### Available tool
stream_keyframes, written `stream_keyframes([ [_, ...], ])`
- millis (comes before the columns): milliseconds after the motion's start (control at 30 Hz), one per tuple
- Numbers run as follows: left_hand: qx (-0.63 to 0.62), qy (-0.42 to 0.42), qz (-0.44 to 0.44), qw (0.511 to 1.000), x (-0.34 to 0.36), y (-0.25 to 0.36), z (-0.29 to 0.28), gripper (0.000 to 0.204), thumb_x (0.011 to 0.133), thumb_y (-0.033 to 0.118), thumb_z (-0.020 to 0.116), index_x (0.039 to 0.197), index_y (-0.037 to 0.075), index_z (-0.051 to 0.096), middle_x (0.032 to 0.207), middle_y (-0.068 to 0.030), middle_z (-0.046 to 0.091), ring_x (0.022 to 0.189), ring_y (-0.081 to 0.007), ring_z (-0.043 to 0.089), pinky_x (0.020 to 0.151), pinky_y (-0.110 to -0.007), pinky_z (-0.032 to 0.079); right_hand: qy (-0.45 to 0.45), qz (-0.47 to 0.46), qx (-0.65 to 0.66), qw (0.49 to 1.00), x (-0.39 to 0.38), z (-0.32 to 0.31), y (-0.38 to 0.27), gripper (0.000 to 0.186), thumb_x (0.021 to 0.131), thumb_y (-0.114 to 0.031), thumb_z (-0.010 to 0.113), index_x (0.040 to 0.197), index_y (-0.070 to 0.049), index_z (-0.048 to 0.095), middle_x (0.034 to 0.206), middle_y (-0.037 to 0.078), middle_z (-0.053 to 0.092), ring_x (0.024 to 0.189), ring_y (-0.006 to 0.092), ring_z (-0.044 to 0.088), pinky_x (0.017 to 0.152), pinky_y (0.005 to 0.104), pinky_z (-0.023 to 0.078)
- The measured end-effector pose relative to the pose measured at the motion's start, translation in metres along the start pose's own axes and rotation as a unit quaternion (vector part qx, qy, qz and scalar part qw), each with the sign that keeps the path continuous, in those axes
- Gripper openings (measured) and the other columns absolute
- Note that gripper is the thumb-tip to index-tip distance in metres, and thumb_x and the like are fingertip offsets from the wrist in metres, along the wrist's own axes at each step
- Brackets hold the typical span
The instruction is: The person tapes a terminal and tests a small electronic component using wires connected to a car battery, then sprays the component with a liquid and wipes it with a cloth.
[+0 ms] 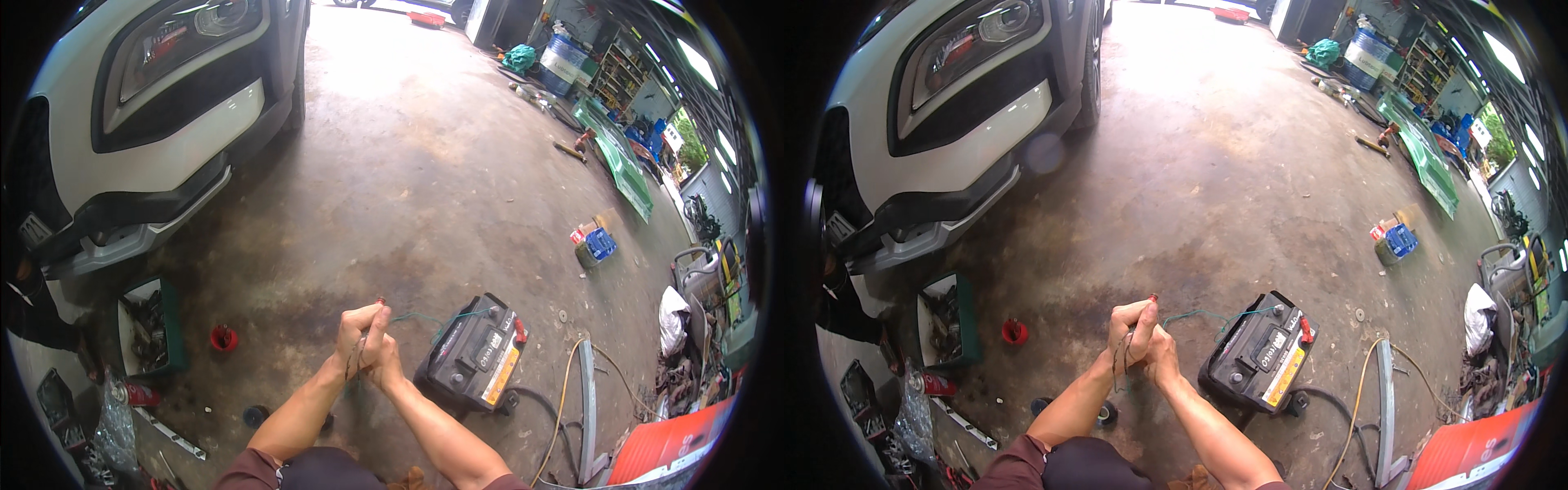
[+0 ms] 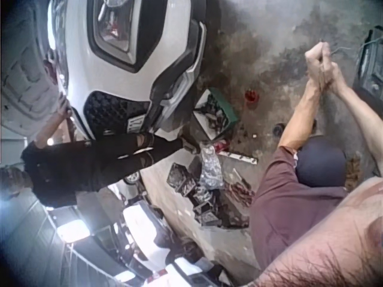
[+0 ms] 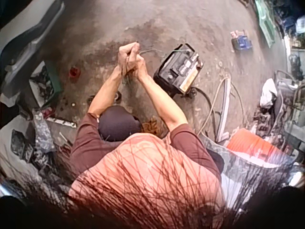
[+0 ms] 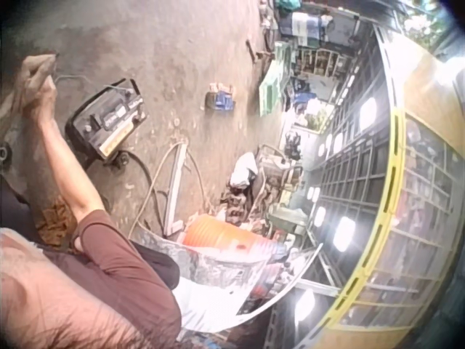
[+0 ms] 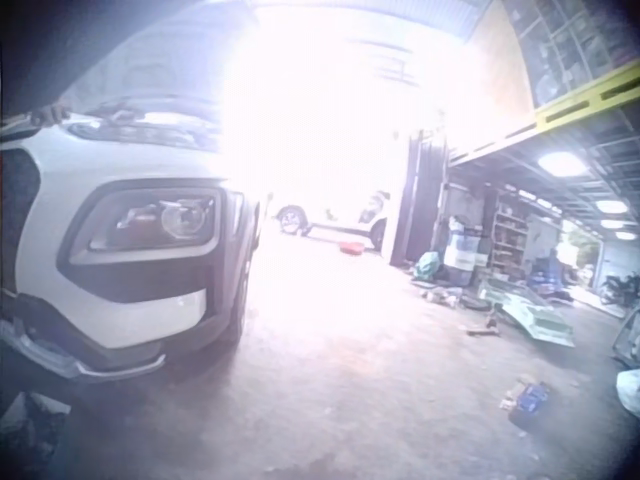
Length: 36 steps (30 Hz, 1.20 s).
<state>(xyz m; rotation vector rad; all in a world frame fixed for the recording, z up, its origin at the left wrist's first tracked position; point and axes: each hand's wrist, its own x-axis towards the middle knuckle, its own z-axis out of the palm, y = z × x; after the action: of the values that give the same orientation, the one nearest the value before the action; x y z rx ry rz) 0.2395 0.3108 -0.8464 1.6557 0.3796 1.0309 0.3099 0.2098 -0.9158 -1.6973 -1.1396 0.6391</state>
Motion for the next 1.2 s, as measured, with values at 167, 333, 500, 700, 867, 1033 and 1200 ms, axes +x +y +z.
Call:
stream_keyframes([
  [167, 0.016, 0.017, -0.002, 1.0, 0.002, -0.002, -0.003, 0.045, 0.11, 0.017, 0.058, 0.07, -0.002, 0.051, 0.063, -0.0056, 0.044, 0.057, -0.0142, 0.04, 0.055, -0.036, 0.034, 0.002, 0.039, -0.064, 0.997, 0.006, 0.01, 0.003, 0.032, 0.091, -0.022, 0.073, 0.118, -0.007, 0.066, 0.11, 0.019, 0.072, 0.106, 0.0461, 0.071, 0.084, 0.0513, 0.056],
  [333, -0.002, 0.032, -0.012, 0.999, -0.002, -0.003, -0.008, 0.04, 0.107, 0.011, 0.061, 0.071, -0.002, 0.049, 0.064, -0.0076, 0.041, 0.057, -0.0162, 0.037, 0.055, -0.037, 0.033, 0.032, 0.092, -0.039, 0.994, 0.007, 0.02, 0.001, 0.033, 0.094, -0.029, 0.073, 0.12, -0.011, 0.068, 0.111, 0.018, 0.076, 0.105, 0.0453, 0.073, 0.084, 0.0514, 0.057],
  [500, 0.014, 0.038, 0.015, 0.999, -0.002, 0.011, -0.01, 0.039, 0.106, 0.009, 0.06, 0.07, -0.002, 0.049, 0.063, -0.0071, 0.04, 0.056, -0.0154, 0.038, 0.053, -0.037, 0.032, 0.019, 0.068, -0.073, 0.995, 0.004, 0.02, 0.007, 0.035, 0.093, -0.034, 0.076, 0.12, -0.012, 0.07, 0.114, 0.016, 0.076, 0.105, 0.0444, 0.073, 0.085, 0.0523, 0.058],
  [700, 0.013, 0.014, 0.06, 0.998, 0.029, 0.056, -0.012, 0.044, 0.109, 0.011, 0.057, 0.067, 0.0, 0.048, 0.06, -0.0037, 0.044, 0.055, -0.0121, 0.041, 0.052, -0.034, 0.031, 0.019, 0.05, -0.064, 0.997, 0.007, 0.015, -0.002, 0.043, 0.091, -0.037, 0.076, 0.125, -0.013, 0.071, 0.126, 0.013, 0.074, 0.113, 0.0423, 0.071, 0.092, 0.0517, 0.058],
  [867, 0.07, -0.046, 0.118, 0.989, 0.005, 0.06, -0.013, 0.033, 0.098, 0.003, 0.069, 0.071, -0.002, 0.051, 0.064, -0.0154, 0.045, 0.054, -0.0298, 0.043, 0.053, -0.041, 0.036, -0.02, -0.004, 0.065, 0.998, -0.003, -0.014, -0.022, 0.049, 0.089, -0.015, 0.076, 0.136, -0.001, 0.067, 0.125, 0.019, 0.074, 0.12, 0.0315, 0.071, 0.099, 0.043, 0.057],
  [1033, 0.15, -0.227, 0.093, 0.958, -0.069, 0.064, 0.0, 0.008, 0.093, 0.009, 0.078, 0.091, 0.003, 0.072, 0.082, -0.0124, 0.067, 0.065, -0.0326, 0.066, 0.06, -0.04, 0.054, -0.139, 0.141, 0.097, 0.975, -0.078, -0.104, -0.049, 0.042, 0.102, -0.011, 0.063, 0.139, 0.007, 0.065, 0.121, 0.018, 0.078, 0.115, 0.0237, 0.074, 0.098, 0.0377, 0.058],
  [1200, 0.203, -0.381, 0.006, 0.902, -0.14, 0.053, 0.01, 0.029, 0.096, 0.026, 0.079, 0.093, 0.005, 0.06, 0.088, -0.0124, 0.063, 0.077, -0.0351, 0.07, 0.065, -0.046, 0.057, -0.238, 0.256, 0.004, 0.937, -0.122, -0.146, -0.077, 0.037, 0.107, -0.02, 0.061, 0.13, 0.008, 0.07, 0.106, 0.016, 0.08, 0.1, 0.0187, 0.077, 0.089, 0.0344, 0.061],
])
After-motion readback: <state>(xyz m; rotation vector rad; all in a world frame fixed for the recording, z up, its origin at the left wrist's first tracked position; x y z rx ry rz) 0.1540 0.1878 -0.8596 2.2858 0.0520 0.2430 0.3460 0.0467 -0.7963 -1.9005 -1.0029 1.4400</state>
